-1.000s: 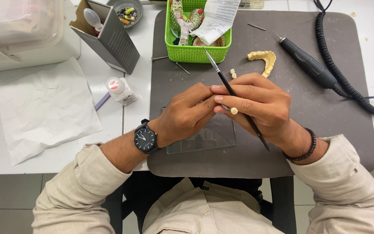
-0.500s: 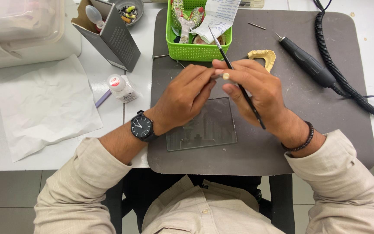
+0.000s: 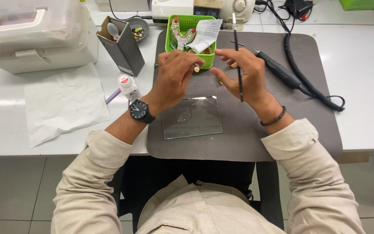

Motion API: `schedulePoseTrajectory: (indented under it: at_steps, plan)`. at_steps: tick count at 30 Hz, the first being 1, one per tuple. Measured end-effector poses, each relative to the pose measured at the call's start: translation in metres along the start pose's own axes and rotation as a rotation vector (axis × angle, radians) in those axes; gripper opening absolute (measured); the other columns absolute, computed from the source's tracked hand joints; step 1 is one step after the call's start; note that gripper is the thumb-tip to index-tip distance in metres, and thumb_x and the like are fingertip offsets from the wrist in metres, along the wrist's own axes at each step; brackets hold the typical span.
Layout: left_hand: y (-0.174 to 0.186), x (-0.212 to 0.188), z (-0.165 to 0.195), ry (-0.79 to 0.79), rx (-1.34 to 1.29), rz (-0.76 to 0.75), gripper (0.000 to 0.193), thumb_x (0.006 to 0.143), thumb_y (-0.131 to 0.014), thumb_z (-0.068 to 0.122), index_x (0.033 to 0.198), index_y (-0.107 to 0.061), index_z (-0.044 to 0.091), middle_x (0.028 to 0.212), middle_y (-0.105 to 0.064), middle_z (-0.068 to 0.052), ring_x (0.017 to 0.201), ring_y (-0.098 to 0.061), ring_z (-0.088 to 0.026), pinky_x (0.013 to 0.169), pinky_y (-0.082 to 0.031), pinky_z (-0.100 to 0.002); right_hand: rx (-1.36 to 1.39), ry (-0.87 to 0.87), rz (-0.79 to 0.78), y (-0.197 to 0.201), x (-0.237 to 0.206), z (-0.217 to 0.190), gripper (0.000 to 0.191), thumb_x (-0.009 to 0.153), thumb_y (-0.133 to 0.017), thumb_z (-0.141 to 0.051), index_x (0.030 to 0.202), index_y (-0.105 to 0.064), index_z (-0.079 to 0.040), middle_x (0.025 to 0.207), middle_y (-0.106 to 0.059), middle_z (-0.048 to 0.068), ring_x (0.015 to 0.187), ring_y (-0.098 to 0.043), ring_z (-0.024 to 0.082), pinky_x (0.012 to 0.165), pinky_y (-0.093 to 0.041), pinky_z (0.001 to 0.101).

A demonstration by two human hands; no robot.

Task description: The person applies porcelain with a fine brush to individual denture teeth on a glass slab, holding each tooth with fingers or tweezers. They use scissors-like tweezers to pick up and reposition a tooth, then continue building up material on the tooth surface with the brush.

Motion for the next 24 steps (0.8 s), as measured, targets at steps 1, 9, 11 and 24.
schedulePoseTrajectory:
  at_steps: [1,9,11,24]
  plan:
    - [0.000,0.002,0.006,0.015,-0.025,-0.021,0.027,0.099,-0.061,-0.005,0.119,-0.063,0.012,0.110,-0.068,-0.001,0.104,-0.062,-0.019,0.098,-0.033,-0.037,0.002,0.047,-0.006,0.000,0.000,-0.004,0.042,0.087,-0.090,-0.013,0.123,-0.070,-0.005,0.102,-0.073,0.011,0.086,-0.067,0.022,0.075,-0.056,0.0311]
    - [-0.007,0.016,0.056,-0.028,-0.069,-0.076,0.017,0.100,-0.056,-0.002,0.111,-0.059,0.011,0.109,-0.065,-0.002,0.107,-0.056,-0.023,0.101,-0.034,-0.039,-0.108,0.219,0.026,0.006,-0.005,-0.035,0.021,0.089,-0.086,-0.003,0.100,-0.069,-0.005,0.075,-0.058,0.006,0.067,-0.055,0.023,0.059,-0.043,0.0383]
    - [-0.008,0.017,0.065,-0.035,-0.049,-0.073,0.015,0.100,-0.058,0.000,0.110,-0.059,0.011,0.107,-0.065,-0.003,0.105,-0.055,-0.024,0.099,-0.035,-0.039,-0.133,0.237,0.052,0.010,-0.005,-0.042,0.021,0.085,-0.086,-0.004,0.094,-0.067,-0.004,0.070,-0.053,0.006,0.064,-0.054,0.023,0.056,-0.042,0.0389]
    - [0.043,-0.067,0.138,-0.011,0.042,0.022,0.041,0.099,-0.063,-0.007,0.139,-0.058,0.002,0.106,-0.063,-0.008,0.097,-0.057,-0.027,0.088,-0.050,-0.039,-0.116,0.242,0.212,0.042,0.011,-0.027,0.033,0.108,-0.073,-0.025,0.082,-0.066,-0.004,0.070,-0.060,0.006,0.061,-0.059,0.022,0.058,-0.043,0.0340]
Point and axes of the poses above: each hand's wrist, its own x-axis towards the middle knuckle, its own y-axis out of the back of the hand, z = x × y, the point moved 2 cm from there along x, towards the middle knuckle
